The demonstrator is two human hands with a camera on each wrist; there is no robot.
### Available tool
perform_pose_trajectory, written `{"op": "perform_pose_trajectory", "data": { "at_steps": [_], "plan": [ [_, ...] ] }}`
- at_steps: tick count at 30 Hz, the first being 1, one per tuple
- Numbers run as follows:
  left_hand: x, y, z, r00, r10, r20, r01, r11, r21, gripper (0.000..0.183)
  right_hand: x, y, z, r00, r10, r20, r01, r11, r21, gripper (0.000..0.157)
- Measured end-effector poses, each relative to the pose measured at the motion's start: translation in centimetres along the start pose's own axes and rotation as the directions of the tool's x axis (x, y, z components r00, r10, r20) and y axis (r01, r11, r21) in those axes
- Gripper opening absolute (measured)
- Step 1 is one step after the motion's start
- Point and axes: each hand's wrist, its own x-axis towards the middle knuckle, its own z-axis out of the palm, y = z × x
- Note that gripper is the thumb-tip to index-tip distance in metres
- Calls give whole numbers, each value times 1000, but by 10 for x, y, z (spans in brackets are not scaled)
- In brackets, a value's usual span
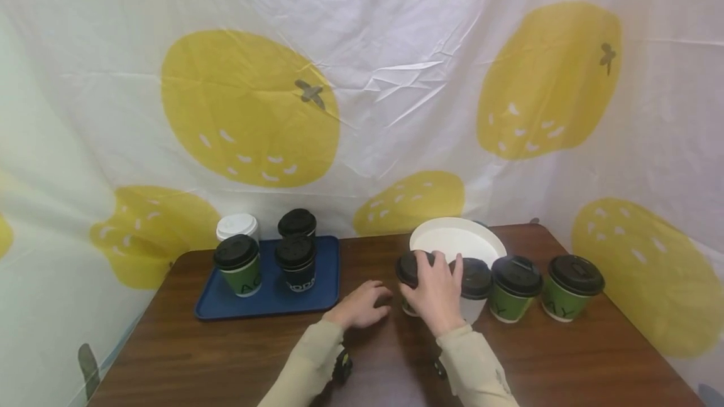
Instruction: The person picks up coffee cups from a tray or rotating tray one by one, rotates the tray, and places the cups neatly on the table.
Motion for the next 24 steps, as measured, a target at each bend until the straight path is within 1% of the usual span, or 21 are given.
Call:
{"op": "perform_pose_trajectory", "data": {
  "at_steps": [11, 14, 20, 24],
  "plan": [
    [-2, 1, -1, 1000, -8, 20, 7, 1000, 1, 37, -6, 2, -1, 1000, -8, 25, 9, 1000, -11, 58],
    [-4, 1, -3, 1000, -16, 23, 16, 1000, 1, 38, -8, 2, 0, 1000, -13, 11, 13, 1000, -15, 58],
    [-6, 2, -5, 999, -33, 39, 33, 999, 6, 40, -12, 4, 4, 998, -37, -45, 35, 998, -43, 59],
    [-9, 3, -6, 999, -24, 48, 24, 1000, 1, 39, -13, 7, 3, 997, -43, -60, 39, 997, -64, 60]
  ]
}}
